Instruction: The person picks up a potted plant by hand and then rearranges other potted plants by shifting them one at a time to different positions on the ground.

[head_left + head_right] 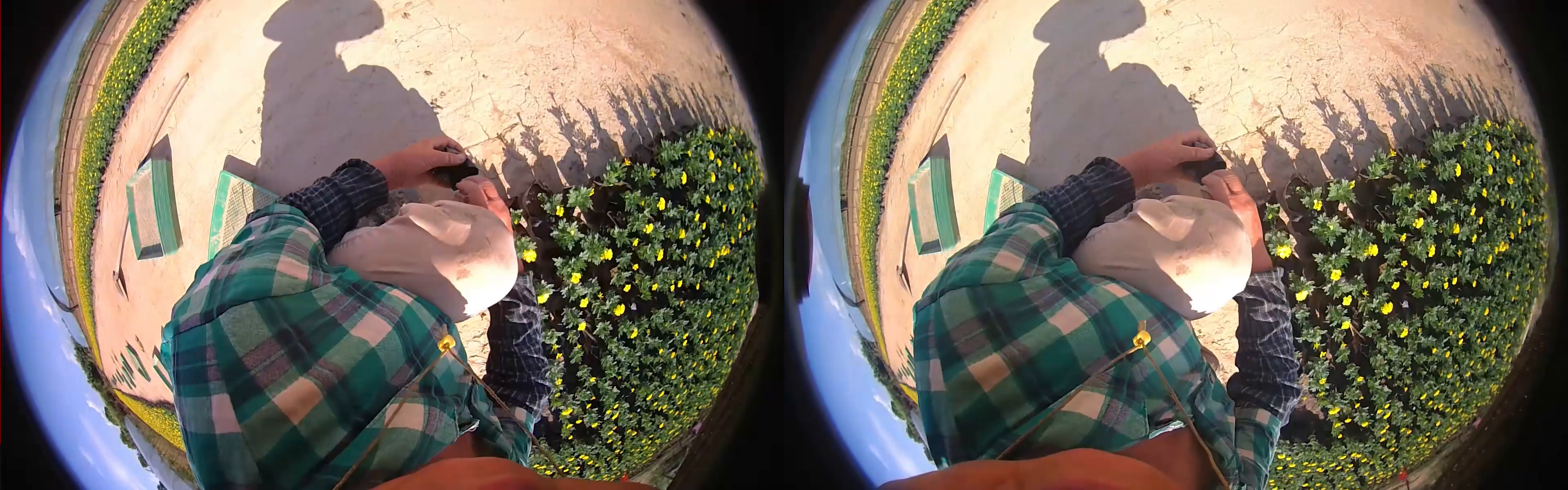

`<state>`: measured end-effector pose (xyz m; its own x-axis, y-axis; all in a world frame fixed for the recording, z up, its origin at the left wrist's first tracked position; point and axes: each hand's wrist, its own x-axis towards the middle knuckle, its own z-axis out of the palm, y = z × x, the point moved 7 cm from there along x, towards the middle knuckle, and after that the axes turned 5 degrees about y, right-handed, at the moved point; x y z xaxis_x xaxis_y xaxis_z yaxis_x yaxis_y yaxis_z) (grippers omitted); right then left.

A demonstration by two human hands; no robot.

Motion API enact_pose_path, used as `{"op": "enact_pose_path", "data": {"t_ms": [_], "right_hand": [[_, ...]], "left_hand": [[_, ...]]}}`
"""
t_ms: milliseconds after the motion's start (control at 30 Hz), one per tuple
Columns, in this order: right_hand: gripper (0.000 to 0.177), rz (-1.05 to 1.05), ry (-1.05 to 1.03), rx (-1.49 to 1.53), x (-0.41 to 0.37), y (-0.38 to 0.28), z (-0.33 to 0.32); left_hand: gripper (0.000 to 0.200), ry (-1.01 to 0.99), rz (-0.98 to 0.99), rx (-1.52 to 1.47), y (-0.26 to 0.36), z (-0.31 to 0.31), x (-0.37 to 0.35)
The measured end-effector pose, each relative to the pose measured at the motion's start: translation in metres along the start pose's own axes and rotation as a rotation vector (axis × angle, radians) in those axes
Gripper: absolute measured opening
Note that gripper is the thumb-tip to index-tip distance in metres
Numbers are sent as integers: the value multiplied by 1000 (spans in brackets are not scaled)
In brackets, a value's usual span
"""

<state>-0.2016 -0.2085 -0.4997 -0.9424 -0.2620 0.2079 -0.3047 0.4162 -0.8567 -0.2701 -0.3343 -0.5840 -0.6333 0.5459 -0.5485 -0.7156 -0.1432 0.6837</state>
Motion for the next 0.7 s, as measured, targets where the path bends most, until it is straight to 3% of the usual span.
{"op": "enact_pose_path", "data": {"t_ms": [67, 167, 200, 233, 267, 333, 367, 467, 500, 567, 633, 700], "right_hand": [[25, -45, 173, -166, -20, 11, -23], [19, 173, 347, -291, -77, 18, -81], [16, 402, 371, -291, -101, 40, -98], [14, 599, 434, -62, -126, 68, -112], [15, 666, 474, -94, -140, 77, -128], [17, 656, 577, -185, -155, 85, -155], [17, 670, 556, -186, -154, 82, -161], [15, 590, 499, -363, -141, 61, -179], [15, 451, 415, -538, -135, 49, -184], [14, 217, 331, -707, -129, 16, -193], [18, 273, 383, -737, -150, 3, -214], [14, 412, 495, -824, -192, -7, -242]], "left_hand": [[26, 110, -21, -129, -6, -45, -14], [30, 421, 51, 19, 7, -147, -69], [35, 563, 78, 136, 17, -179, -98], [41, 704, 114, 262, 26, -209, -131], [44, 822, 108, 303, 27, -234, -165], [51, 1030, 83, 303, 19, -284, -225], [51, 997, 47, 216, 7, -300, -247], [37, 1196, -2, -3, -42, -321, -297], [36, 1040, 6, -39, -60, -327, -295], [32, 806, -122, 531, -81, -302, -284], [32, 594, -221, 891, -106, -285, -262], [33, 510, -392, 829, -132, -275, -230]]}}
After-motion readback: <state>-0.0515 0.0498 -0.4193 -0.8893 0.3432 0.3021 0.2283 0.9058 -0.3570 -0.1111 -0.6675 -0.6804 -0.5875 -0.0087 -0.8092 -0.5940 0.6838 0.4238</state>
